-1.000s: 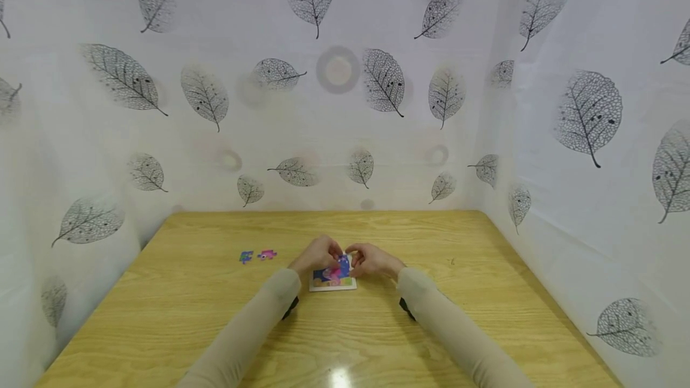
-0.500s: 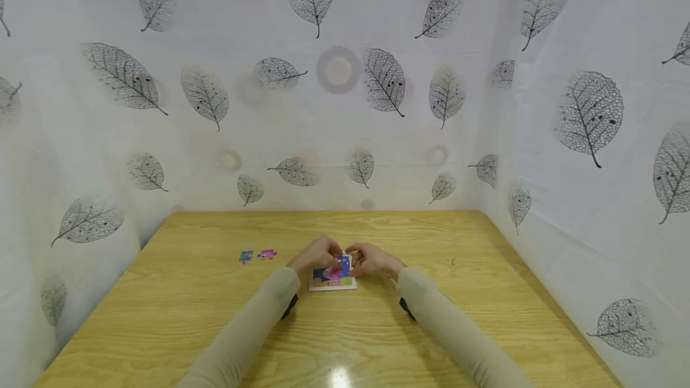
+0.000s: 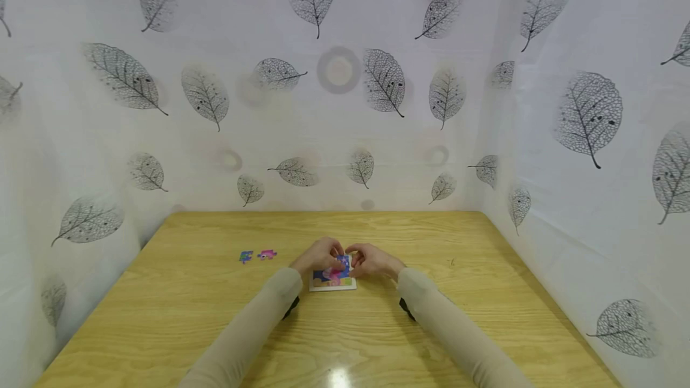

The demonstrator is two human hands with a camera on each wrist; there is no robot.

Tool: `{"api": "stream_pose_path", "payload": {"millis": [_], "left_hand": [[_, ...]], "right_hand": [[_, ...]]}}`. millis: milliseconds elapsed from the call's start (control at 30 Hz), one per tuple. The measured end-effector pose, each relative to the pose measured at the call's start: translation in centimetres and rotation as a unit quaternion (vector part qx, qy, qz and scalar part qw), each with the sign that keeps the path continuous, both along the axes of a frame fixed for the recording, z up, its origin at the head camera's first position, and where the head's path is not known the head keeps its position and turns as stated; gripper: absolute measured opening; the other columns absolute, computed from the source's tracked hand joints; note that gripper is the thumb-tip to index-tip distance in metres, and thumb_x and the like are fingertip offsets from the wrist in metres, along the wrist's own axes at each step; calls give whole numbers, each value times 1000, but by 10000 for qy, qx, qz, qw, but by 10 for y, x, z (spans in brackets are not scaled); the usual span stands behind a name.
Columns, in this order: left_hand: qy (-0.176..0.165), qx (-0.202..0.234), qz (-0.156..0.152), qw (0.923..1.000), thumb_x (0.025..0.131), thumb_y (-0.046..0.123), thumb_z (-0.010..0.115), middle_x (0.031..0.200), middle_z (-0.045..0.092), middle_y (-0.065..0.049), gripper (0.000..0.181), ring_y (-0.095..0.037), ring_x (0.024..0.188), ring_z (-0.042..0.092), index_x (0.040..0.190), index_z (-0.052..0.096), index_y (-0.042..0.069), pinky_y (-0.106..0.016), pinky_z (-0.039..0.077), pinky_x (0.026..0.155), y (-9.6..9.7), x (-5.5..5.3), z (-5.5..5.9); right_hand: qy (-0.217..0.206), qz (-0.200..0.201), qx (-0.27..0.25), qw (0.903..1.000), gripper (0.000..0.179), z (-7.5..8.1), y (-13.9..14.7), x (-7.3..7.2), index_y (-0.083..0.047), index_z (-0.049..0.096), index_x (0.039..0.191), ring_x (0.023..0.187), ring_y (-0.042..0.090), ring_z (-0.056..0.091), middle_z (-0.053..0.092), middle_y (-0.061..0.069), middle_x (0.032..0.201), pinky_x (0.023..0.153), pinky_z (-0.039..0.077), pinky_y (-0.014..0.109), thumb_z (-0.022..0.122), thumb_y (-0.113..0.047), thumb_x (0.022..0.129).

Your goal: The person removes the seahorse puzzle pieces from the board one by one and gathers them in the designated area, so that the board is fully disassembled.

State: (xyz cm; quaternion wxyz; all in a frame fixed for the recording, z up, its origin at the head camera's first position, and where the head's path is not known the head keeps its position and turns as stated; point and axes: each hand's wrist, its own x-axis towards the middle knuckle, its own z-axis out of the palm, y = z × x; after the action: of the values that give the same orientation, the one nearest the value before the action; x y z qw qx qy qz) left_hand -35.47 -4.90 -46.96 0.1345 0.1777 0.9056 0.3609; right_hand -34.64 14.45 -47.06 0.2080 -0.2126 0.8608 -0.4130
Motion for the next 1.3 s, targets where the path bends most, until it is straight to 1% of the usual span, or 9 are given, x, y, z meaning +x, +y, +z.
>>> {"api": "stream_pose_path", "payload": {"millis": [100, 300, 433, 567, 667, 933, 1067, 1100, 1300], "left_hand": [[41, 113, -32, 9999, 81, 12, 80, 96, 64, -7, 25, -19, 87, 59, 99, 64, 8, -35, 51, 79, 0, 0, -1], [267, 513, -280, 9979, 82, 2, 75, 86, 64, -7, 24, -16, 75, 57, 99, 60, 6, -26, 48, 65, 0, 2, -1], [251, 744, -356, 9963, 84, -1, 70, 86, 66, -8, 18, -15, 75, 59, 99, 62, 6, -26, 48, 65, -4, 1, 0], [132, 1092, -377, 9932, 87, 2, 69, 91, 68, -10, 17, -17, 78, 62, 103, 66, 7, -29, 51, 66, -12, -2, -2], [-76, 1392, -374, 9895, 88, 5, 70, 93, 69, -12, 18, -18, 79, 64, 106, 68, 7, -31, 54, 66, -17, -3, -3], [-662, 2059, -583, 9746, 85, 7, 73, 96, 71, -13, 27, -19, 79, 68, 112, 69, 1, -35, 59, 75, -39, -8, -5], [-876, 2148, -526, 9713, 84, 6, 74, 99, 69, -13, 31, -18, 81, 69, 113, 68, -1, -35, 59, 78, -54, -8, -2], [-874, 2150, -519, 9713, 84, 6, 74, 100, 69, -14, 31, -19, 82, 69, 114, 67, -1, -36, 59, 79, -58, -8, -1], [-895, 2129, -225, 9727, 85, 5, 73, 106, 68, -16, 33, -21, 87, 69, 116, 66, -2, -38, 59, 82, -82, -11, 8]], "right_hand": [[4, 34, -31, 10000, 62, -1, 0, 0, 4, 45, 139, 78, 13, 52, 60, 10, 93, 67, 47, 22, 72, 4, 84], [-22, 79, -111, 9999, 63, 0, 0, 0, 5, 43, 140, 76, 13, 51, 60, 11, 91, 66, 45, 21, 71, 4, 84], [-23, 15, -68, 10000, 64, 1, -1, 1, 5, 42, 142, 77, 13, 52, 60, 11, 93, 67, 46, 22, 71, 3, 84], [-110, -77, -103, 9999, 68, 0, -2, 1, 5, 39, 144, 79, 13, 54, 61, 11, 94, 68, 48, 23, 71, 3, 84], [-150, -86, -116, 9998, 68, -1, -2, 1, 4, 40, 144, 79, 13, 55, 61, 11, 95, 68, 49, 23, 72, 3, 84], [15, -52, -56, 10000, 61, 0, -2, 1, 3, 47, 138, 79, 14, 52, 60, 14, 95, 69, 46, 23, 73, 3, 83], [-67, -105, -60, 9999, 60, -1, -1, 1, 3, 47, 138, 79, 13, 52, 60, 13, 95, 69, 46, 22, 72, 2, 83], [-71, -102, -55, 9999, 60, -1, -1, 2, 3, 47, 138, 79, 14, 52, 60, 12, 94, 69, 46, 22, 72, 2, 83], [-74, -99, -55, 9999, 61, -1, -2, 2, 3, 46, 139, 80, 14, 52, 59, 11, 94, 69, 47, 23, 72, 3, 84]]}}
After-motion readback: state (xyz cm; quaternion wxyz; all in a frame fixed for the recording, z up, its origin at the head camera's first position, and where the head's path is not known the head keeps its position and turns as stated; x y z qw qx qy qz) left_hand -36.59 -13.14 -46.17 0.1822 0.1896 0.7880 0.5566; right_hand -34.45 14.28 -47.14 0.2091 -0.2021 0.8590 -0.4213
